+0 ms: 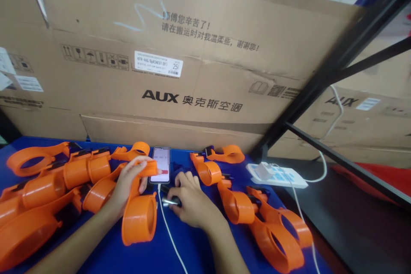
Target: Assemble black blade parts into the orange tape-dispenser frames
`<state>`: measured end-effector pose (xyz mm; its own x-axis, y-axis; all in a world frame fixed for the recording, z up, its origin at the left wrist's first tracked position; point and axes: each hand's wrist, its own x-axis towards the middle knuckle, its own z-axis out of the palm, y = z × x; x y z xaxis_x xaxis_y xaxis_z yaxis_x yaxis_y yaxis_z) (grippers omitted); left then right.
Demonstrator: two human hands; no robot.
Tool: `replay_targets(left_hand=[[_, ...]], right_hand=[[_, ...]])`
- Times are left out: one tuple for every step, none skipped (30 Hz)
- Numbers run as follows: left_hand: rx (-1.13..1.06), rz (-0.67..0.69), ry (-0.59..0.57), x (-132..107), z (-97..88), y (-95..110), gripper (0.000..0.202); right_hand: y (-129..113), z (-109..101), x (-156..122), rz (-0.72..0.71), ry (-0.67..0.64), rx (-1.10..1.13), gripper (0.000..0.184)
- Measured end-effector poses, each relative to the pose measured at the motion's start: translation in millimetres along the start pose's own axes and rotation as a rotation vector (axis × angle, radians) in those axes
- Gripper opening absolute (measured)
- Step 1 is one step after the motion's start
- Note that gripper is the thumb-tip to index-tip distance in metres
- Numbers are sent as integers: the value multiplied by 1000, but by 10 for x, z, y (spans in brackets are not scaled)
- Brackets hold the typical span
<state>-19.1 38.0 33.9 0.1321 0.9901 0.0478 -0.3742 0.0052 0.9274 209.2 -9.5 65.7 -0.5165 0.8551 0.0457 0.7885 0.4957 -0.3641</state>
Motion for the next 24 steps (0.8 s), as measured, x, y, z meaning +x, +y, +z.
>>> replay_targets(left_hand=[[0,4,-2,2,-6,-12,38],[0,10,-1,3,-10,-22,38],[1,13,-3,3,-12,-29,38],[5,17,-6,2,-11,-33,38],[9,18,-10,0,-8,-34,38],[13,17,-13,-3,-3,-34,38],[15,14,-14,-7,4,-32,38],[17,10,-13,-11,11,-31,37],[19,4,-11,-16,19,-31,37],[22,0,-8,-22,26,-31,37],[27,-5,-4,-28,34,-33,37],[32,-7,1,-34,42,-36,38],[38,-7,6,-41,52,-40,38],[43,-6,12,-48,63,-44,38],[47,-4,18,-56,77,-47,39],[49,-2,21,-65,95,-50,40],[47,0,27,-77,115,-53,42],[38,4,39,-91,138,-55,44],[21,13,61,-107,162,-59,45],[-1,28,91,-124,186,-64,46],[-20,46,122,-141,207,-70,47],[-23,67,154,-155,224,-80,48],[-9,85,182,-165,238,-93,48],[25,100,199,-170,249,-109,49]], right_hand=[[8,-7,1,-2,-5,-2,7],[13,-15,1,-3,-12,-3,7],[15,-23,1,-2,-22,-4,9],[15,-28,0,-1,-33,-5,10],[12,-31,-3,1,-43,-6,12],[8,-31,-7,5,-50,-6,12],[3,-28,-12,10,-52,-6,12],[-2,-23,-17,17,-51,-6,11],[-7,-17,-22,25,-50,-4,10],[-11,-14,-25,32,-49,-3,10],[-15,-13,-25,37,-48,0,9],[-19,-19,-24,39,-43,5,9],[-24,-31,-21,38,-30,17,9],[-31,-50,-17,35,-5,40,8],[-39,-74,-13,31,36,77,6],[-51,-101,-10,23,87,135,4],[-66,-128,-11,3,136,213,7],[-86,-150,-14,-31,167,308,15],[-109,-164,-21,-78,170,414,25],[-136,-168,-28,-130,146,517,38],[-166,-162,-36,-175,105,601,54],[-196,-148,-43,-203,63,658,69],[-225,-127,-45,-211,34,687,79],[-250,-105,-45,-205,23,696,84]])
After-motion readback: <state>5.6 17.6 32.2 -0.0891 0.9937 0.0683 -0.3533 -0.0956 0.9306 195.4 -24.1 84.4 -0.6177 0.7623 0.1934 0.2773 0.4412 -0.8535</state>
